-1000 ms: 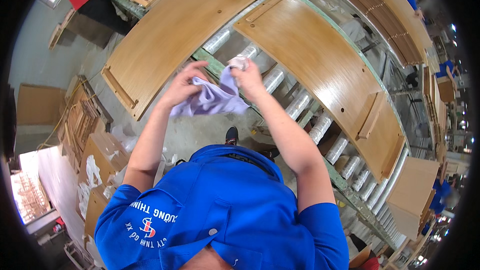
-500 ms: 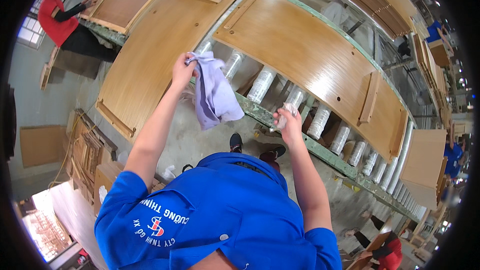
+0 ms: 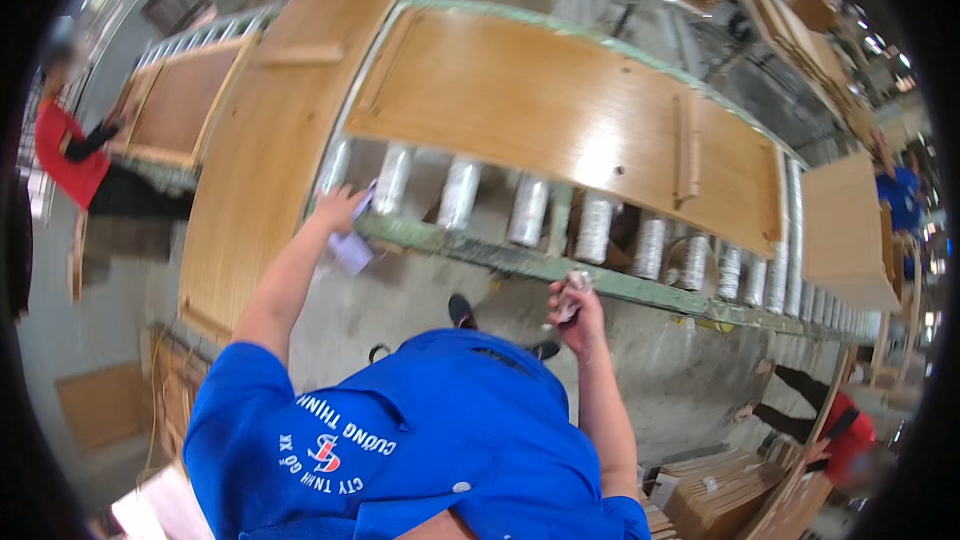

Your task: The person wipes the surface of several wooden panels with a cloth in a workshop. They move between stacks and a roller conveyor, handling panels one at a time, turning them over, and wiping different areas before placing them back.

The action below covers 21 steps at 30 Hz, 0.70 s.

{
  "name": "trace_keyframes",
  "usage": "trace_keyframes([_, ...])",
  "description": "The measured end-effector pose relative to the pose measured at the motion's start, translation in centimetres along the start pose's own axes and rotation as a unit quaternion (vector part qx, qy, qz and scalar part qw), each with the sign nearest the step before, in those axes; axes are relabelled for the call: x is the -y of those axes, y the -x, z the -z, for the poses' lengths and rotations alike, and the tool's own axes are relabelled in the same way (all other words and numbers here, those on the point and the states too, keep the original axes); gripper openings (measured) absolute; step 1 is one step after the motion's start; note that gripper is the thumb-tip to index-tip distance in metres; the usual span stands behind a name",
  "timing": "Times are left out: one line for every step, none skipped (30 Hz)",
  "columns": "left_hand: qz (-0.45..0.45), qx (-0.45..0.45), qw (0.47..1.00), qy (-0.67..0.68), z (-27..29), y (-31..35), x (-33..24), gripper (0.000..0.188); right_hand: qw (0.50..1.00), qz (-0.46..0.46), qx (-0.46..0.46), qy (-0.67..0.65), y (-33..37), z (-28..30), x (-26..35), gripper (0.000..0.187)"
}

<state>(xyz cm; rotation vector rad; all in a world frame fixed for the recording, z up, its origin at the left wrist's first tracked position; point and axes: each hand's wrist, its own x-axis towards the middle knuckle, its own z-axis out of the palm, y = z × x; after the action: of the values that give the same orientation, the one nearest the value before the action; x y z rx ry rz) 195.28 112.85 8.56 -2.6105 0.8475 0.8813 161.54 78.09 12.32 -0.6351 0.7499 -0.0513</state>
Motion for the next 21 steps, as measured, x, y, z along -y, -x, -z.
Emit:
trace_keyframes([-0.005,-0.047,0.998,-0.049,-0.2,0.2,0.3,0.088,1.0,-0.003,0.003,0.002,-0.3,0.1,-0.1,0.032])
trace_keyframes([0.023,-0.069,0.997,0.005,-0.8,0.6,1.2,0.093,0.999,-0.015,0.029,-0.019,-0.9,-0.6,-0.2,0.036])
trace_keyframes([0.009,-0.024,0.999,0.048,-0.3,-0.3,-1.4,0.097,1.0,-0.005,-0.007,-0.012,-0.8,0.5,0.0,0.039])
trace_keyframes([0.005,-0.035,0.996,0.081,-0.6,-0.2,-2.6,0.101,0.995,-0.012,0.052,-0.079,-1.2,1.2,0.2,0.04])
trace_keyframes([0.007,-0.072,0.992,0.102,-1.6,0.2,-4.4,0.098,0.987,-0.022,0.074,-0.141,-1.3,1.8,0.4,0.039])
trace_keyframes([0.029,-0.121,0.977,0.171,-2.6,1.1,-5.4,0.092,0.98,-0.018,0.098,-0.172,-1.3,1.3,0.7,0.036])
trace_keyframes([0.039,-0.133,0.98,0.145,-2.7,1.9,-7.3,0.088,0.967,-0.032,0.118,-0.224,-0.8,1.5,1.3,0.031])
trace_keyframes([0.054,-0.149,0.982,0.102,-2.3,3.0,-8.2,0.087,0.975,-0.033,0.089,-0.2,-0.3,1.3,1.8,0.031])
trace_keyframes([0.075,-0.169,0.981,0.062,-1.9,3.8,-9.2,0.086,0.978,-0.033,0.096,-0.184,0.2,1.2,2.1,0.033])
trace_keyframes([0.06,-0.2,0.976,0.067,-1.7,4.3,-10.8,0.083,0.981,-0.03,0.102,-0.164,0.8,1.4,2.8,0.036])
trace_keyframes([0.036,-0.229,0.97,0.078,-1.5,4.3,-13.0,0.079,0.983,-0.01,0.111,-0.146,1.3,2.5,3.0,0.037])
trace_keyframes([0.016,-0.259,0.962,0.091,-0.9,4.2,-15.5,0.075,0.985,0.008,0.122,-0.125,1.8,3.5,2.9,0.038])
trace_keyframes([-0.09,-0.222,0.956,0.168,-0.1,4.0,-17.8,0.068,0.988,0.053,0.093,-0.115,2.3,3.3,2.8,0.037])
trace_keyframes([-0.19,-0.172,0.937,0.239,0.3,4.2,-20.3,0.062,0.99,0.096,0.059,-0.079,3.1,2.9,2.9,0.038])
trace_keyframes([-0.258,-0.129,0.899,0.329,0.6,5.3,-24.3,0.055,0.988,0.14,0.033,-0.049,4.1,2.4,3.0,0.037])
trace_keyframes([-0.324,-0.073,0.846,0.418,1.4,7.5,-30.1,0.048,0.983,0.181,-0.005,-0.018,5.2,2.8,3.2,0.036])
trace_keyframes([-0.383,-0.028,0.806,0.45,2.3,10.0,-35.1,0.041,0.976,0.216,-0.005,-0.028,6.2,3.8,3.5,0.035])
trace_keyframes([-0.436,0.018,0.762,0.479,2.5,12.0,-39.0,0.035,0.968,0.245,-0.018,-0.058,7.0,4.8,3.7,0.032])
trace_keyframes([-0.438,-0.01,0.769,0.465,2.3,12.9,-41.4,0.031,0.962,0.265,-0.014,-0.071,7.9,5.8,4.1,0.031])
trace_keyframes([-0.439,-0.046,0.775,0.452,2.3,13.3,-43.7,0.027,0.955,0.285,-0.005,-0.081,8.8,6.6,4.7,0.03])
trace_keyframes([-0.44,-0.081,0.779,0.44,2.3,13.8,-45.7,0.024,0.948,0.303,-0.013,-0.094,10.0,7.6,5.1,0.03])
